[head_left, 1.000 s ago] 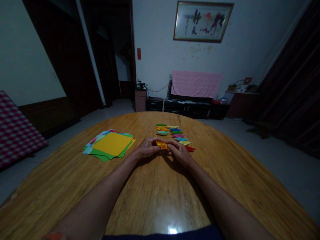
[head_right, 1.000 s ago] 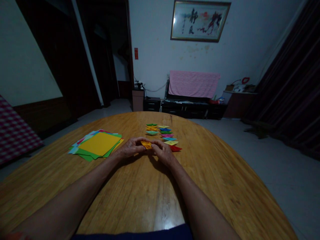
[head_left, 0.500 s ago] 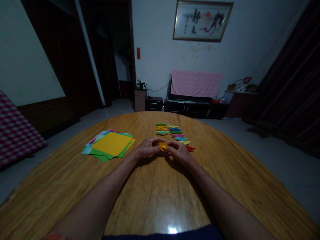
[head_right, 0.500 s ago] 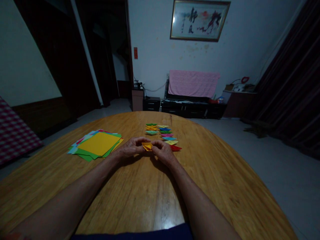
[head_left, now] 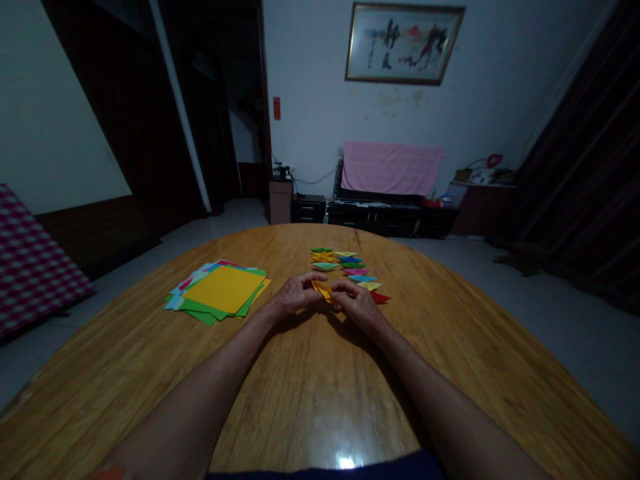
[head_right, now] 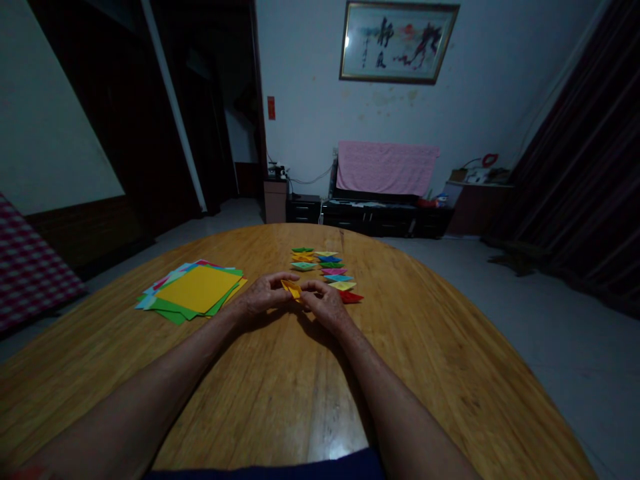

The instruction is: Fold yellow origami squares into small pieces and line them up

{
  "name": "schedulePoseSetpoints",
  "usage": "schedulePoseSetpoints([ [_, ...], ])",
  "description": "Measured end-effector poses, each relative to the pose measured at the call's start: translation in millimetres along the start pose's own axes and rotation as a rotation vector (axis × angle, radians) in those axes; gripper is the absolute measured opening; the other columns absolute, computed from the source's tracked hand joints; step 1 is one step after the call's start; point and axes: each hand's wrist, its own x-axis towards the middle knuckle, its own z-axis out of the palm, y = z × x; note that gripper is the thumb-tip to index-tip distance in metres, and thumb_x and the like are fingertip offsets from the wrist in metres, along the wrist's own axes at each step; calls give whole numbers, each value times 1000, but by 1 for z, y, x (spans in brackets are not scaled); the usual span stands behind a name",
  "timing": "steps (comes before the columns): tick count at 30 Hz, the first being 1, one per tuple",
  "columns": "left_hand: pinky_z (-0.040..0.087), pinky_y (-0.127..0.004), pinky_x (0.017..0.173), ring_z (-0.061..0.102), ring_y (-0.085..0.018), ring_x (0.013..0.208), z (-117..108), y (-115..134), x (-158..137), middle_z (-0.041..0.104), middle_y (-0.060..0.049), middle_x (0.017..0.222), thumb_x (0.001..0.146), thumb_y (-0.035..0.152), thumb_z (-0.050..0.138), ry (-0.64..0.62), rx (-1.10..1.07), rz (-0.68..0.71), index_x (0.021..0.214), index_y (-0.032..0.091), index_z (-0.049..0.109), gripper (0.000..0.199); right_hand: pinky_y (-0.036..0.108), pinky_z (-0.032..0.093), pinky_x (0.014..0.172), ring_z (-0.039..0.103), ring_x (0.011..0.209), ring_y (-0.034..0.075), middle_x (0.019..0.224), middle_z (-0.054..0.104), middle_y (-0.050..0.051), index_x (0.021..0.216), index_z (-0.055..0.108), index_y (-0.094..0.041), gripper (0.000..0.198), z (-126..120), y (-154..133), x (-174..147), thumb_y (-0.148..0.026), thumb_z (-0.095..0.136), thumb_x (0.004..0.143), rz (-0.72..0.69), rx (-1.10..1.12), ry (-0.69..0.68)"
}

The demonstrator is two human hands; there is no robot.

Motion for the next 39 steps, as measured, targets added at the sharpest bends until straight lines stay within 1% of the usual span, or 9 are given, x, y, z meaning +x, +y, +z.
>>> schedulePoseSetpoints([
  [2, 44, -22, 58, 63, -13, 65, 0, 1, 0, 67, -4, 81, 65, 17, 69, 16, 26, 3, 112, 17, 58, 48, 26, 45, 61, 55, 62, 13, 70, 63, -1, 79, 67, -19, 16, 0, -1, -1, -30, 61, 68, 11, -9, 7],
  [5, 42, -22, 56, 60, -12, 63, 0, 4, 0, 66, -4, 78, 65, 14, 65, 32, 84, 4, 105, 16, 62, 40, 26, 44, 60, 55, 64, 14, 73, 63, 1, 80, 68, -17, 22, 0, -1, -2, -37, 60, 73, 35, 21, 17],
  [10, 42, -24, 58, 61, -14, 67, 0, 4, 2, 68, -5, 84, 65, 13, 66, 38, 137, 11, 108, 16, 62, 44, 27, 43, 60, 56, 63, 14, 71, 63, 1, 79, 66, -17, 28, 0, 4, -2, -44, 65, 72, 115, 126, -36],
  [14, 43, -24, 57, 62, -14, 65, 0, 2, 2, 67, -5, 84, 65, 15, 67, 10, 81, 19, 112, 17, 59, 48, 26, 42, 60, 55, 60, 12, 66, 61, -1, 74, 64, -17, 26, -2, 6, -2, -42, 71, 68, 125, 160, -72],
  [18, 43, -24, 57, 60, -13, 62, 0, -1, 3, 65, -2, 79, 64, 16, 66, -10, 39, 29, 111, 17, 59, 48, 26, 41, 62, 55, 61, 12, 68, 62, 0, 78, 66, -16, 26, -3, 7, 0, -39, 73, 66, 123, 136, -92],
  [25, 41, -23, 55, 58, -11, 60, -3, -4, 9, 63, -1, 78, 64, 15, 64, 1, 107, 60, 114, 18, 60, 51, 27, 44, 63, 56, 61, 12, 69, 63, -1, 75, 63, -17, 25, -2, 6, 1, -33, 76, 61, 164, 165, -82],
  [30, 42, -22, 55, 55, -8, 56, 1, -4, 9, 61, 0, 79, 64, 15, 64, 44, 95, 113, 111, 18, 63, 47, 26, 44, 62, 57, 62, 12, 72, 64, -1, 82, 64, -17, 27, -1, 4, 1, -29, 77, 61, 156, 211, -103],
  [35, 41, -20, 52, 52, -7, 54, 11, 2, 4, 60, 0, 75, 67, 25, 69, 83, -20, 153, 106, 16, 64, 41, 27, 45, 63, 61, 65, 13, 76, 66, 0, 91, 65, -19, 32, 2, 4, 2, -28, 76, 63, 135, 332, -149],
  [39, 43, -22, 55, 56, -10, 59, 10, 6, 4, 64, -4, 79, 69, 33, 72, 40, 4, 103, 104, 16, 65, 39, 30, 47, 65, 61, 66, 14, 78, 66, 1, 89, 65, -20, 29, 3, 5, 2, -31, 77, 64, 125, 427, -97],
])
